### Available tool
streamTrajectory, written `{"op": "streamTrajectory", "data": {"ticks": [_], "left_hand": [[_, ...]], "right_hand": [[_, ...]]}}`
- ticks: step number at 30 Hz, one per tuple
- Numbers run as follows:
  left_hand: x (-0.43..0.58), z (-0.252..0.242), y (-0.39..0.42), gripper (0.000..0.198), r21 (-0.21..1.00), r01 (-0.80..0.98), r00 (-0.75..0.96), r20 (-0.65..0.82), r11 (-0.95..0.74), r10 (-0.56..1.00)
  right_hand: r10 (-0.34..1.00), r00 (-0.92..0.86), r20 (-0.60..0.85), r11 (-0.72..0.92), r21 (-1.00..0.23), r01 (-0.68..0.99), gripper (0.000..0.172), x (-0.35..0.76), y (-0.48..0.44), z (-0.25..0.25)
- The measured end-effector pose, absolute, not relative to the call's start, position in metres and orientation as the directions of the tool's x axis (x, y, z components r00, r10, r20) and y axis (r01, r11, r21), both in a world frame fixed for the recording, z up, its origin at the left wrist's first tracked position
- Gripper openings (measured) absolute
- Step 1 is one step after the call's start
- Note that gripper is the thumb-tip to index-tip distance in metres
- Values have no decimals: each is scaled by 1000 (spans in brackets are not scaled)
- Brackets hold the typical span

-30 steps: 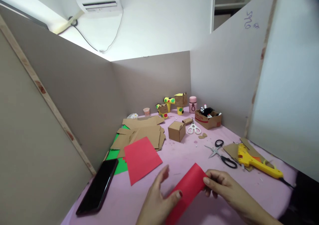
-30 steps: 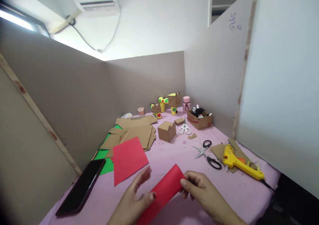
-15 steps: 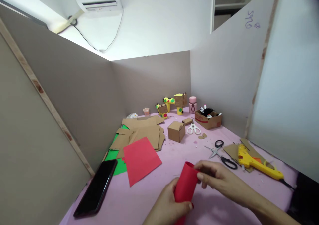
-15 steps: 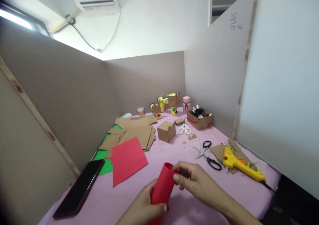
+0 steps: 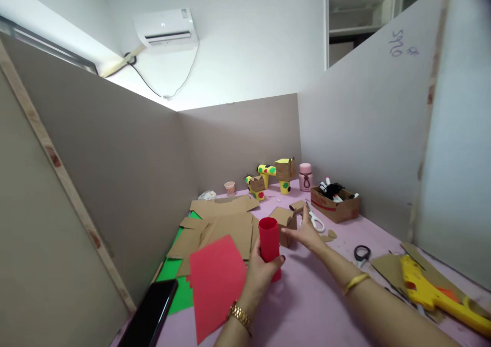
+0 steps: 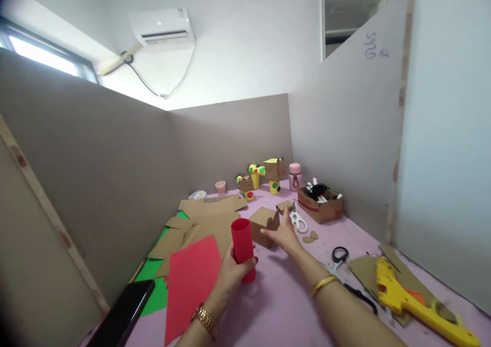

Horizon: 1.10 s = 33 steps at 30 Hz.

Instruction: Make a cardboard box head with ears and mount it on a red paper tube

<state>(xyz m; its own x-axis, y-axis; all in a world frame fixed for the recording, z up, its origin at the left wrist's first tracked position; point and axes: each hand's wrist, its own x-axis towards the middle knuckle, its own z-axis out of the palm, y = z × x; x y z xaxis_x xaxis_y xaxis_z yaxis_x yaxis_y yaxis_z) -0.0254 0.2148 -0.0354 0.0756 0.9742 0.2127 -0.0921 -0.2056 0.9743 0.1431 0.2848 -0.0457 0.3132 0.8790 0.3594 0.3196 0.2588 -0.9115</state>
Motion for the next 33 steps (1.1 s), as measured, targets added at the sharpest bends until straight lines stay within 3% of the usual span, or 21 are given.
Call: {"op": "streamTrajectory", "data": {"ticks": [3, 7, 9, 13, 16, 19, 26, 33], "left_hand": [[-25, -47, 227, 42, 977, -96, 32, 196, -192, 980], [-30, -60, 233, 38, 984, -93, 21, 156, -153, 988], [-31, -64, 234, 36, 987, -84, 27, 140, -138, 990], [-30, -68, 234, 40, 991, -55, 47, 124, -121, 991], [-28, -69, 233, 41, 992, -43, 54, 121, -119, 991], [-26, -67, 231, 41, 992, -40, 56, 125, -122, 991], [-23, -61, 227, 36, 990, -16, 29, 140, -140, 990], [-23, -59, 226, 36, 991, -38, 27, 127, -126, 992]], "right_hand": [[878, 320, 356, 265, -918, 294, 63, 133, 296, -56], [874, 352, 335, 261, -935, 242, 105, 126, 300, -69], [873, 374, 315, 257, -946, 196, 113, 128, 300, -66], [863, 382, 329, 325, -943, 78, 110, 139, 286, -24], [826, 335, 453, 480, -877, 1, 97, 144, 257, 24], [789, 210, 577, 602, -795, -79, 99, 139, 226, 55], [879, 64, 472, 463, -879, 115, 108, 116, 211, 51], [905, 26, 425, 423, -904, 56, 109, 113, 212, 50]]}}
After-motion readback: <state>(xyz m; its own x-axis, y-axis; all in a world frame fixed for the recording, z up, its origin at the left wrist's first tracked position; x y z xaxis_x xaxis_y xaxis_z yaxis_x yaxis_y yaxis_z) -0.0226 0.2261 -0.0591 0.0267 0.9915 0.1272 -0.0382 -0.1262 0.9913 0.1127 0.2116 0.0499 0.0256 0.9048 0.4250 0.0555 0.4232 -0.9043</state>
